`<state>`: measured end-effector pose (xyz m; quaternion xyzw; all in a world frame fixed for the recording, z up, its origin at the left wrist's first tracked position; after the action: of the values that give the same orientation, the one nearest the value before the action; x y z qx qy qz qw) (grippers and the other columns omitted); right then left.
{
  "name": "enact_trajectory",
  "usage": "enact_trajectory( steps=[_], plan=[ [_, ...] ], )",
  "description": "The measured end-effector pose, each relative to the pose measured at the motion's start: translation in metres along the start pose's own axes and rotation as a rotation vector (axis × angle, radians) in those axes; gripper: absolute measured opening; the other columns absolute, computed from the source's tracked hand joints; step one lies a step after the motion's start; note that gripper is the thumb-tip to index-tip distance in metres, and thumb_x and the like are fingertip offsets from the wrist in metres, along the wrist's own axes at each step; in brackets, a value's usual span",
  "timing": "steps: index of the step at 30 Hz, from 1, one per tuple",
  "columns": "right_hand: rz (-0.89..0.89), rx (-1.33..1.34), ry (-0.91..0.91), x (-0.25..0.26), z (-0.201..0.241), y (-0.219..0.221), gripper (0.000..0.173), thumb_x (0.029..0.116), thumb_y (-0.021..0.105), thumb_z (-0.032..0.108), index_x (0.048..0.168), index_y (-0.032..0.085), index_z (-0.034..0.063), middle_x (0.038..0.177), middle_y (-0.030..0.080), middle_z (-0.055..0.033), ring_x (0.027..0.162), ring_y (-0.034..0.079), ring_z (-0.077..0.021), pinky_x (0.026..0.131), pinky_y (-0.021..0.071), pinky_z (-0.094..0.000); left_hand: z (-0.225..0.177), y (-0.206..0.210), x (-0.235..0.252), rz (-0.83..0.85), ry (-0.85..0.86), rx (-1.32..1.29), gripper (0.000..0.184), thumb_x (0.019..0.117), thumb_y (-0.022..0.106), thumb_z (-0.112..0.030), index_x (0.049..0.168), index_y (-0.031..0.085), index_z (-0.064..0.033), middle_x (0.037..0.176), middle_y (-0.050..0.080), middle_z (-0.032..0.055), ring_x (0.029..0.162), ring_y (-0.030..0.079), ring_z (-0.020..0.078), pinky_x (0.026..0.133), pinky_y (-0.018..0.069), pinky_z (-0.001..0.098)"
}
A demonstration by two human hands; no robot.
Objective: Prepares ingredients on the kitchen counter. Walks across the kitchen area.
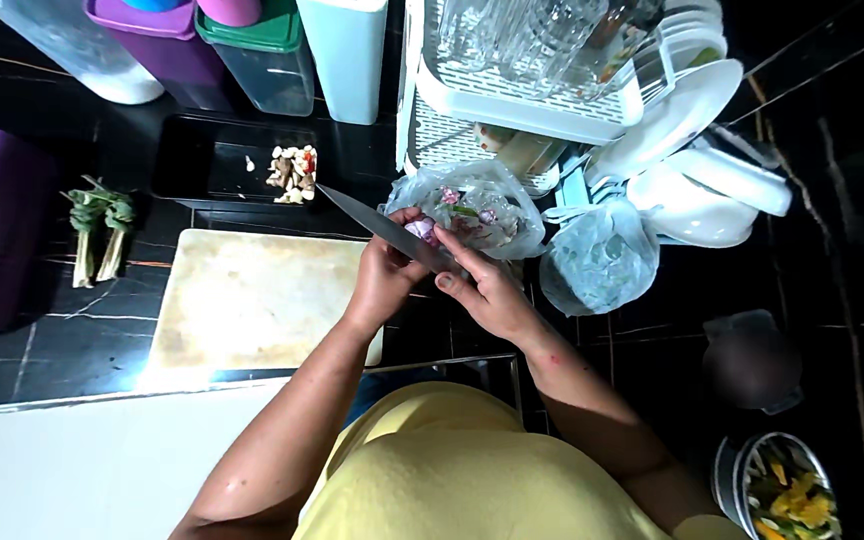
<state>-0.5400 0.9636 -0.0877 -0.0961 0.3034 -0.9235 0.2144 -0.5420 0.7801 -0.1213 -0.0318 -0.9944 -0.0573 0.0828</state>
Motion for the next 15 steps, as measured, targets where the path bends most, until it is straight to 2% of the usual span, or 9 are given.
enact_trajectory(
  steps=[1, 2, 7, 9, 10, 12, 13, 14, 15],
  plan=[
    [-0.019, -0.030, -0.011, 0.000, 0.001, 0.002, 0.061, 0.1034, 0.058, 0.044, 0.157, 0.045, 0.0188, 0.128, 0.067, -0.0125, 0.107, 0.068, -0.0214, 0.089, 0.0584, -0.0457, -0.001, 0.000, 0.000, -0.011, 0.016, 0.016, 0.071, 0.0788, 0.077, 0.011, 0.142, 0.048, -0.0019, 0.126, 0.065, 0.0067, 0.106, 0.068, 0.0099, 0.091, 0.0599, 0.0284],
    [-0.052, -0.063, -0.028, 0.000, 0.002, 0.004, 0.059, 0.1034, 0.058, 0.044, 0.156, 0.046, 0.0194, 0.124, 0.068, -0.0134, 0.106, 0.068, -0.0234, 0.087, 0.0586, -0.0475, -0.002, -0.001, -0.001, -0.023, 0.026, 0.045, 0.069, 0.0791, 0.077, 0.010, 0.142, 0.049, -0.0014, 0.125, 0.066, 0.0065, 0.106, 0.068, 0.0092, 0.090, 0.0598, 0.0279],
    [-0.162, -0.175, -0.071, 0.001, 0.003, 0.016, 0.055, 0.1038, 0.056, 0.045, 0.154, 0.050, 0.0226, 0.110, 0.068, -0.0142, 0.092, 0.068, -0.0251, 0.074, 0.0590, -0.0464, -0.004, 0.004, 0.000, -0.131, 0.015, 0.135, 0.059, 0.0829, 0.077, 0.001, 0.137, 0.053, 0.0012, 0.115, 0.070, 0.0075, 0.098, 0.070, 0.0082, 0.087, 0.0603, 0.0269],
    [-0.177, -0.154, -0.070, 0.003, 0.000, 0.019, 0.052, 0.1049, 0.055, 0.044, 0.153, 0.052, 0.0232, 0.117, 0.068, -0.0137, 0.099, 0.068, -0.0253, 0.079, 0.0591, -0.0477, -0.004, 0.004, -0.003, -0.139, 0.001, 0.118, 0.060, 0.0840, 0.077, 0.002, 0.138, 0.051, 0.0004, 0.119, 0.069, 0.0077, 0.101, 0.070, 0.0096, 0.089, 0.0607, 0.0280],
    [-0.166, -0.116, -0.062, 0.004, 0.000, 0.019, 0.051, 0.1055, 0.054, 0.042, 0.152, 0.052, 0.0227, 0.126, 0.067, -0.0130, 0.107, 0.068, -0.0248, 0.086, 0.0587, -0.0483, -0.004, 0.004, -0.003, -0.140, -0.014, 0.114, 0.061, 0.0844, 0.078, 0.002, 0.139, 0.050, -0.0007, 0.121, 0.068, 0.0080, 0.102, 0.070, 0.0104, 0.089, 0.0607, 0.0288],
    [-0.117, 0.022, -0.002, 0.005, 0.001, 0.015, 0.048, 0.1058, 0.056, 0.036, 0.151, 0.054, 0.0204, 0.129, 0.068, -0.0077, 0.107, 0.067, -0.0165, 0.088, 0.0584, -0.0401, -0.003, 0.004, -0.004, -0.143, -0.034, 0.088, 0.063, 0.0837, 0.079, 0.002, 0.139, 0.049, -0.0020, 0.122, 0.067, 0.0081, 0.101, 0.070, 0.0111, 0.088, 0.0612, 0.0294],
    [-0.097, 0.141, 0.079, 0.006, 0.004, 0.012, 0.045, 0.1058, 0.057, 0.032, 0.149, 0.057, 0.0200, 0.114, 0.070, -0.0027, 0.089, 0.066, -0.0093, 0.076, 0.0576, -0.0311, -0.003, 0.004, -0.004, -0.143, -0.050, 0.051, 0.063, 0.0818, 0.079, 0.005, 0.137, 0.049, -0.0032, 0.120, 0.066, 0.0080, 0.099, 0.070, 0.0120, 0.086, 0.0613, 0.0299],
    [-0.080, 0.301, 0.176, 0.007, 0.006, 0.009, 0.040, 0.1067, 0.054, 0.030, 0.144, 0.060, 0.0183, 0.086, 0.063, 0.0002, 0.062, 0.054, -0.0058, 0.055, 0.0481, -0.0245, -0.003, 0.004, -0.003, -0.144, -0.074, 0.004, 0.064, 0.0800, 0.080, 0.007, 0.135, 0.049, -0.0052, 0.120, 0.066, 0.0077, 0.097, 0.071, 0.0131, 0.084, 0.0624, 0.0308],
    [-0.055, 0.459, 0.259, 0.008, 0.006, 0.006, 0.037, 0.1078, 0.049, 0.030, 0.139, 0.061, 0.0157, 0.072, 0.055, 0.0008, 0.051, 0.046, -0.0060, 0.046, 0.0419, -0.0226, -0.004, 0.004, -0.003, -0.147, -0.096, -0.043, 0.065, 0.0793, 0.080, 0.008, 0.134, 0.048, -0.0063, 0.122, 0.063, 0.0079, 0.098, 0.070, 0.0143, 0.084, 0.0629, 0.0319]
  ],
)
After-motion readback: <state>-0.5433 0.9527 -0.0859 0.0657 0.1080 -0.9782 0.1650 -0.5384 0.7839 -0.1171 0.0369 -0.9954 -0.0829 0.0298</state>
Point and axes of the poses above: each hand's wrist, its own x-axis towards the middle knuckle, its own y-axis out of the palm, z = x × y, the point moved 1 cm from there along x, towards the middle knuckle
